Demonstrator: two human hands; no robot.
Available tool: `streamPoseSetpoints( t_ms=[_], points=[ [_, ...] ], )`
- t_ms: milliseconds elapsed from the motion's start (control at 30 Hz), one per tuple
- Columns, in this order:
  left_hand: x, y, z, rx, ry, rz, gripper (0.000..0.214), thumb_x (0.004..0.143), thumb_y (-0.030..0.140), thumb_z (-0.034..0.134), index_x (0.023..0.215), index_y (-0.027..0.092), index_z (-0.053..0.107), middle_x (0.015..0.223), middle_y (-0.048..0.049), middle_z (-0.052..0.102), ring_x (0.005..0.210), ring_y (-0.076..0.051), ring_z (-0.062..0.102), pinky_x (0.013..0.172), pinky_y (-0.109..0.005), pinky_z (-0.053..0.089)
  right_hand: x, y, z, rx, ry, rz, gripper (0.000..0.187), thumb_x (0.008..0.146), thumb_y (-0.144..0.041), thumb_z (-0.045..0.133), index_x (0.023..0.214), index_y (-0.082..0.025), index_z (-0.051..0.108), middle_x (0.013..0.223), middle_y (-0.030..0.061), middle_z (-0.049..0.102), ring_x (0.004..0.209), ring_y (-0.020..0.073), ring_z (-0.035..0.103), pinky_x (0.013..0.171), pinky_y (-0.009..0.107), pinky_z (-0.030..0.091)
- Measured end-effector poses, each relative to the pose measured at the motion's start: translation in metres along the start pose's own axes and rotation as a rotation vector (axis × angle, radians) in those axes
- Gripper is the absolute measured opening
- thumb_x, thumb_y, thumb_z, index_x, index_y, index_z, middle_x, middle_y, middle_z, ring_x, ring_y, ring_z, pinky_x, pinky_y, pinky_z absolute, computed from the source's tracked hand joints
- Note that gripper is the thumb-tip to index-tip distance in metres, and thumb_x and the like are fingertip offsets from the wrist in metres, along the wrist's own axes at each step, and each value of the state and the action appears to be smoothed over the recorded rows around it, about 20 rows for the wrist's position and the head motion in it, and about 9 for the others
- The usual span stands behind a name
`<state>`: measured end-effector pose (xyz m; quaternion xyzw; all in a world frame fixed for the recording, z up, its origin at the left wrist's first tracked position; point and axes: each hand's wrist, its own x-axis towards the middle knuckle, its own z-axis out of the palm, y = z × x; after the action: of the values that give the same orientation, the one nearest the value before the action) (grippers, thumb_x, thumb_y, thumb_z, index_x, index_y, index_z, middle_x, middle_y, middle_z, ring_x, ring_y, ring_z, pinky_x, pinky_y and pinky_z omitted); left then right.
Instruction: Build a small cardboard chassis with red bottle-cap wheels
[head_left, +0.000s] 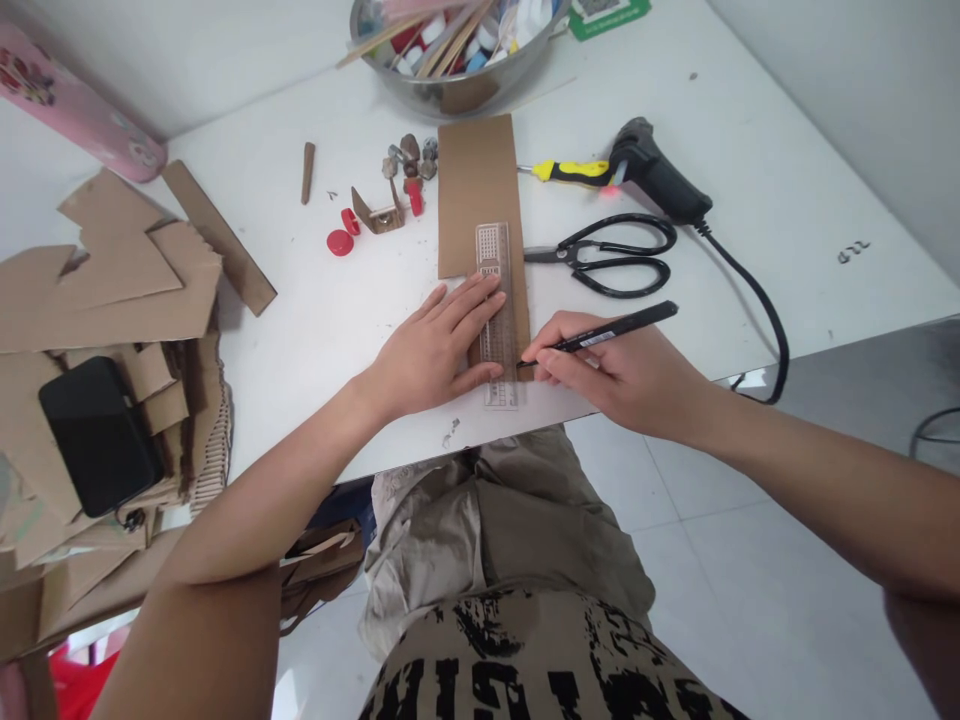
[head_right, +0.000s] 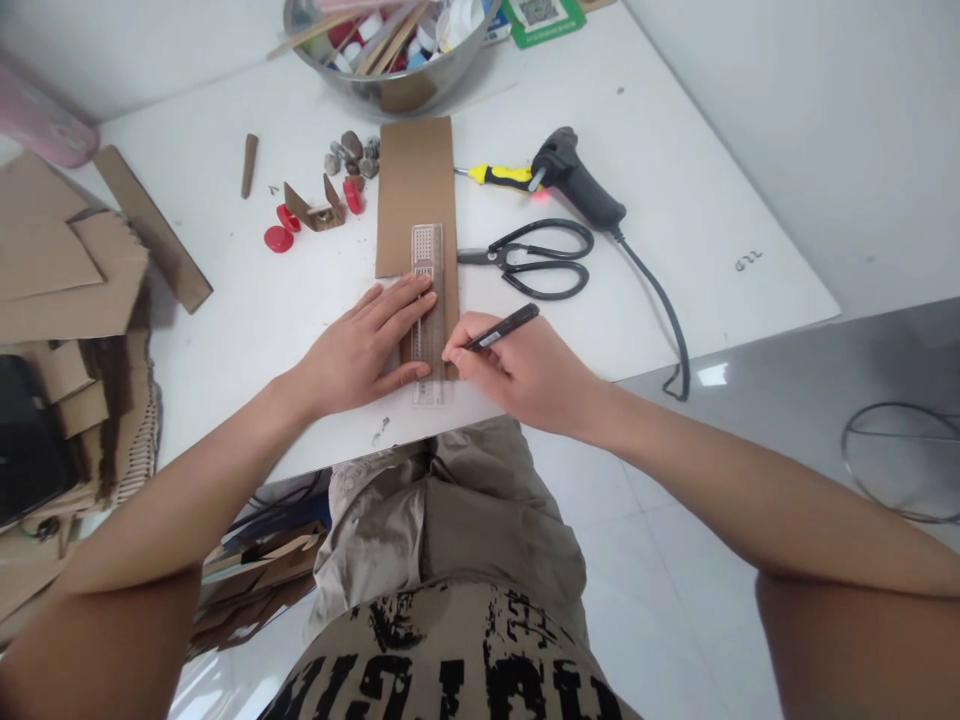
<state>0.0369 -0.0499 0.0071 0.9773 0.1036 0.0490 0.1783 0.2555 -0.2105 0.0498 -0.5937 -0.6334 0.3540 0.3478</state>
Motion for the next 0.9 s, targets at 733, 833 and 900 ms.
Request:
streamPoseSetpoints(
  t_ms=[733,833,900],
  points=[
    [0.002,0.002,0.002,-0.018,0.011,-0.020,0.076,0.112,0.054,0.058,0.176,0.017,0.042,0.185,-0.0227,0.042,0.175,-0.038,0.037,0.142,-0.067,0.029,-0.009,0.003,0.027,0.045,0.226,0.046,0.022,0.102,-0.035,0.059,0.085,-0.026,0.071,0.075,0.0017,0.074,0.065,0.0184,0.062,0.062,0.033,0.047],
    [0.004,0.004,0.000,-0.025,0.012,-0.015,0.074,0.112,0.053,0.058,0.176,0.018,0.044,0.185,-0.0223,0.041,0.175,-0.039,0.036,0.142,-0.067,0.030,-0.009,0.001,0.027,0.062,0.194,0.077,0.021,0.100,-0.036,0.059,0.083,-0.027,0.069,0.071,0.0014,0.072,0.064,0.0192,0.064,0.062,0.034,0.049],
    [0.005,0.007,-0.001,-0.023,0.017,-0.003,0.067,0.112,0.049,0.060,0.173,0.025,0.049,0.186,-0.0188,0.041,0.175,-0.039,0.036,0.141,-0.069,0.033,-0.009,-0.001,0.023,0.079,0.167,0.081,0.021,0.099,-0.036,0.061,0.081,-0.028,0.068,0.068,0.0011,0.071,0.061,0.0196,0.064,0.059,0.035,0.050]
  ],
)
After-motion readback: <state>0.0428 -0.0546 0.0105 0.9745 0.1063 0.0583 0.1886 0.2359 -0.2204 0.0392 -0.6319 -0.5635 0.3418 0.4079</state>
